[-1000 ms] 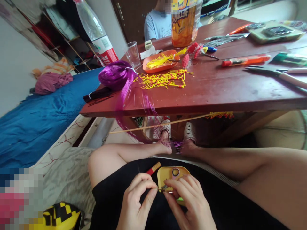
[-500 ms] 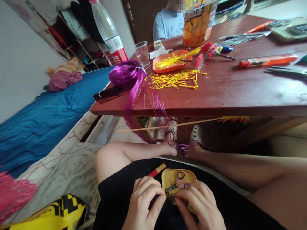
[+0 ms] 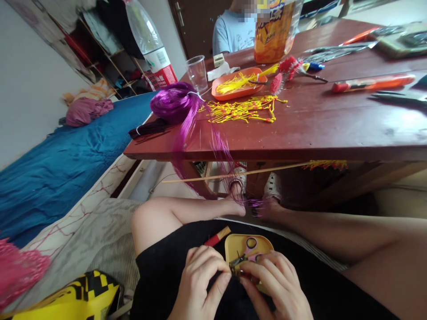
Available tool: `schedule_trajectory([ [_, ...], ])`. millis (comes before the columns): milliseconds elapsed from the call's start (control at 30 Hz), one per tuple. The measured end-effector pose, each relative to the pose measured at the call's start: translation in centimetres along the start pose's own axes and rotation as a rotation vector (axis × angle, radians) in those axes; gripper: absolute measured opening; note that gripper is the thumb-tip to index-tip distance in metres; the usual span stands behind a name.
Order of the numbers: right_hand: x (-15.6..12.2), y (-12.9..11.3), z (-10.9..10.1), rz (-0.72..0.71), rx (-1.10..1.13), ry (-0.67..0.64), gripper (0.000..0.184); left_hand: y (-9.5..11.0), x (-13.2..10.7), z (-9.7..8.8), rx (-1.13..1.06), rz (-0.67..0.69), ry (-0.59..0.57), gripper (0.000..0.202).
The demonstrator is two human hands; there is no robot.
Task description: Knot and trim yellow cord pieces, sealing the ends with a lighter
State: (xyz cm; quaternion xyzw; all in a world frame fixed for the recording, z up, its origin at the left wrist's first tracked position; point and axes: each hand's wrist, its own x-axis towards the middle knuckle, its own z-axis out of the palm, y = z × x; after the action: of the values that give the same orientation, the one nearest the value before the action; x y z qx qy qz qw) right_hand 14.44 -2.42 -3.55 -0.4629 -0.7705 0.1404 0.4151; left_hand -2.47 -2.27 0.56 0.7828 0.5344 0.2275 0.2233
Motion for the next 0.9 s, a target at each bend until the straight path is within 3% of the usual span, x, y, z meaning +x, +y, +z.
schedule_trajectory([
  [133, -0.6, 0.1, 0.1, 0.012, 0.024, -0.048, 0.004, 0.1, 0.1, -0.1, 0.010, 0.002, -0.010, 0.017],
  [433, 1.1, -1.2, 0.1, -0.022, 0.046, 0.034, 0.006, 0.0, 0.0, 0.2, -0.007, -0.001, 0.000, 0.017],
  [667, 0.6, -0.6, 0.1, -0.003, 0.046, -0.022, 0.004, 0.0, 0.0, 0.0, 0.001, 0.008, 0.006, 0.018],
  [900, 0.6, -0.8, 0.3, -0.034, 0.012, -0.010, 0.007, -0.4, -0.5, 0.8, -0.068, -0.024, 0.074, 0.021],
])
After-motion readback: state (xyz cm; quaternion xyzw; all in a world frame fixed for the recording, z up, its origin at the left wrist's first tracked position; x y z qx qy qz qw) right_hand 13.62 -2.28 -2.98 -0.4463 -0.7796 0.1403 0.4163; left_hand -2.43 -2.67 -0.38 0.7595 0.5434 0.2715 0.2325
